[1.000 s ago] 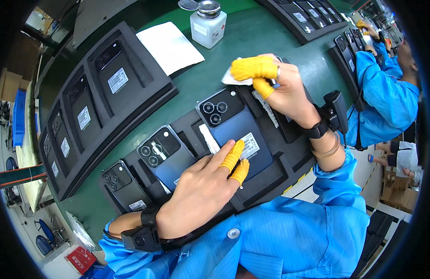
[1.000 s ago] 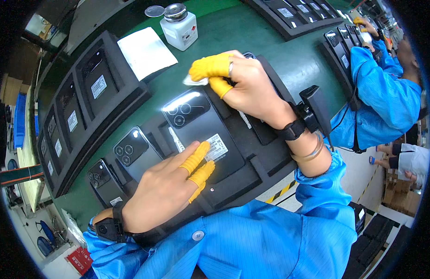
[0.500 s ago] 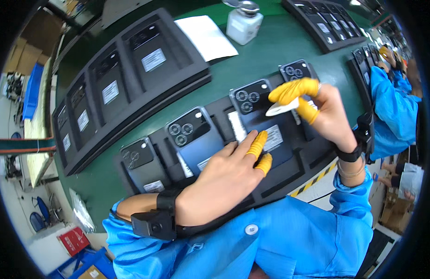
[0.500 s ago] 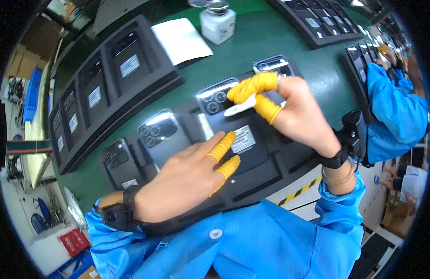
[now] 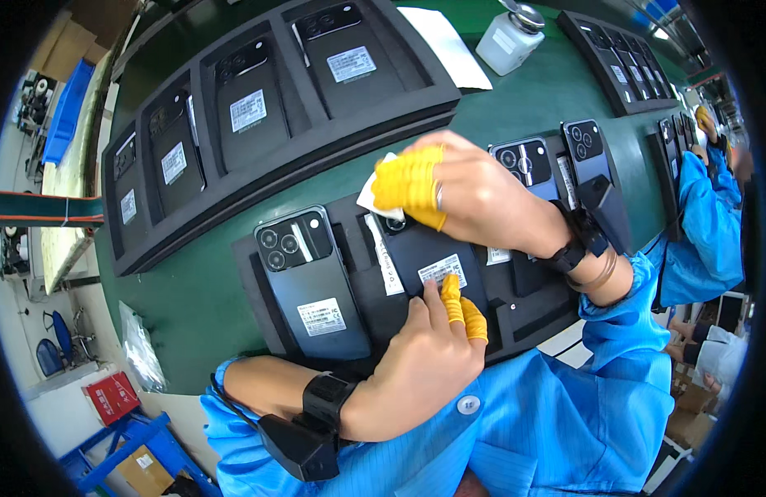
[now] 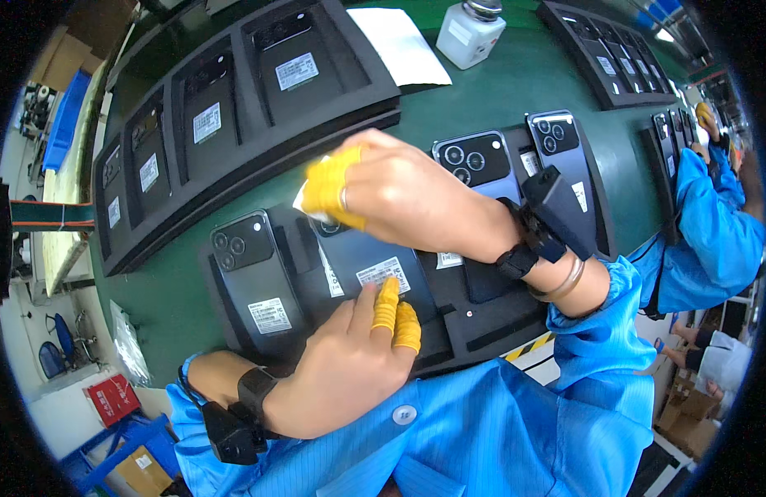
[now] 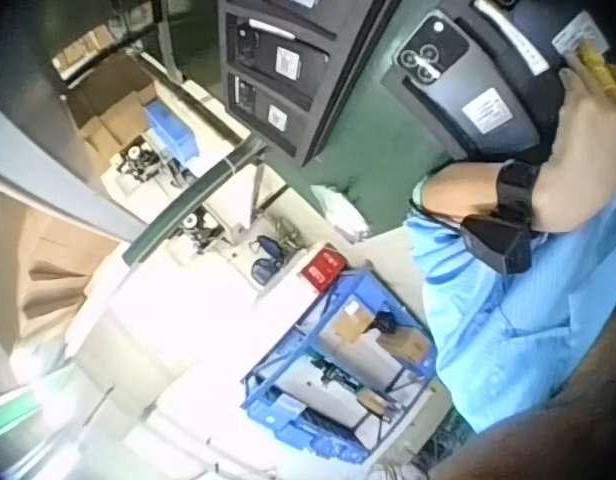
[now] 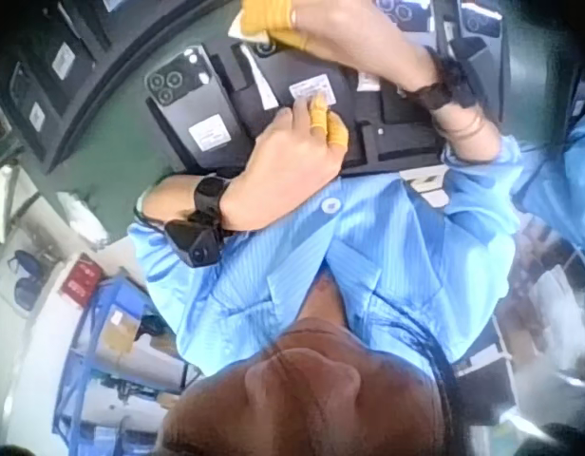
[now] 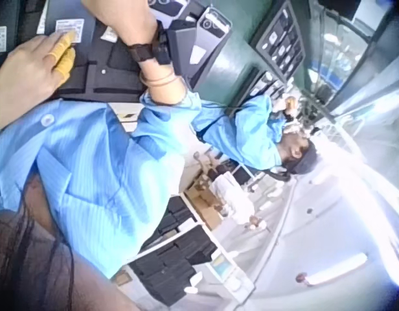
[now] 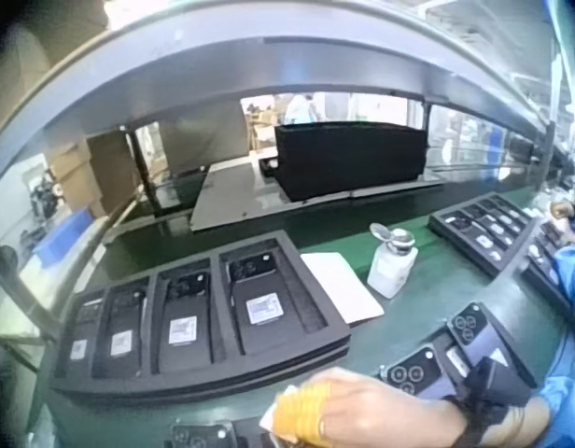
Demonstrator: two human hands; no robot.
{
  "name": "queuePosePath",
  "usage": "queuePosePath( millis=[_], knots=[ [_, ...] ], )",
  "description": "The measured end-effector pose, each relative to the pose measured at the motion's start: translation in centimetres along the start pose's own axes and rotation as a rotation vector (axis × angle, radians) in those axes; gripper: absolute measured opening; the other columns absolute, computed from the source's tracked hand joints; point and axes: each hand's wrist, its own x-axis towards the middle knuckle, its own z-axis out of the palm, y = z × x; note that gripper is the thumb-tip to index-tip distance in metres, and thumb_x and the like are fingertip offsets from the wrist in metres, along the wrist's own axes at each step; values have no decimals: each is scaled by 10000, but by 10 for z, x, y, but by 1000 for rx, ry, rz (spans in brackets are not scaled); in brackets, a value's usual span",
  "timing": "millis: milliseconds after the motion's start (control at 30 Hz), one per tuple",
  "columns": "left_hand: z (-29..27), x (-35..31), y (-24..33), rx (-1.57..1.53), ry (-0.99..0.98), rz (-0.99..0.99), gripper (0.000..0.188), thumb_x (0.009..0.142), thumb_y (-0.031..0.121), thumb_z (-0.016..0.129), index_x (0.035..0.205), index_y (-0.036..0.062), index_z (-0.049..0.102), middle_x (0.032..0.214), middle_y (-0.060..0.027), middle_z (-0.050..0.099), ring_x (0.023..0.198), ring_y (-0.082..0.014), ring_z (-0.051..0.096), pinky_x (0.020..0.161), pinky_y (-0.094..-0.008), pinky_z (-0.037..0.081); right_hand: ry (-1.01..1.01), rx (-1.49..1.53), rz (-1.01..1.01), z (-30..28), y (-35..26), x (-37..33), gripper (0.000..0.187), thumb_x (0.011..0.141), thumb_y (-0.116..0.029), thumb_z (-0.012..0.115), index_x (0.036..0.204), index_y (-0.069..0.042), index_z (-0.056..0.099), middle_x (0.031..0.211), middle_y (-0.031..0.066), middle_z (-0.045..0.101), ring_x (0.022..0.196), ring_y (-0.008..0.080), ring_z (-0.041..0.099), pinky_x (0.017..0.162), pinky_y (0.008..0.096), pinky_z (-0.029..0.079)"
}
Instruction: Cleaning the back panels and camera modules of smartphones on a production line using a cloth.
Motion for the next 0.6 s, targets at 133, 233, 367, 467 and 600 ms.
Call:
queuePosePath(
  millis=[133,233,367,467,600],
  knots=[
    [2,0,1,18,-6,39,306,698,160,622,938,-16,695,887,-255,701,878,-350,692,665,-314,520,-190,-74,-135,-18,0,-9,277,708,-92,663,972,-16,699,1013,104,697,920,240,661,1009,421,468],
    [-2,0,1,28,-65,42,316,703,162,623,950,-22,694,863,-262,698,868,-362,696,655,-312,514,-225,-42,-190,-20,-2,-15,277,698,-100,629,945,-4,711,979,102,710,840,218,672,1018,437,481],
    [0,-1,0,37,-40,66,321,712,165,623,962,-22,695,820,-260,692,873,-378,695,646,-308,508,-228,-68,-133,-23,-2,-17,288,683,-99,645,943,7,707,947,108,710,814,224,676,1003,438,488],
    [0,1,3,51,-28,77,322,714,168,623,965,-20,696,817,-259,692,871,-381,694,635,-307,505,-89,-67,-133,-8,0,-6,294,683,-103,649,950,4,707,915,115,704,805,229,675,993,435,489],
    [-2,1,2,24,-55,52,327,715,168,622,973,-22,692,830,-262,692,854,-378,692,618,-305,496,-319,31,-248,-12,-6,-10,315,690,-106,644,981,-4,709,955,128,699,832,235,672,970,427,498]
  ],
)
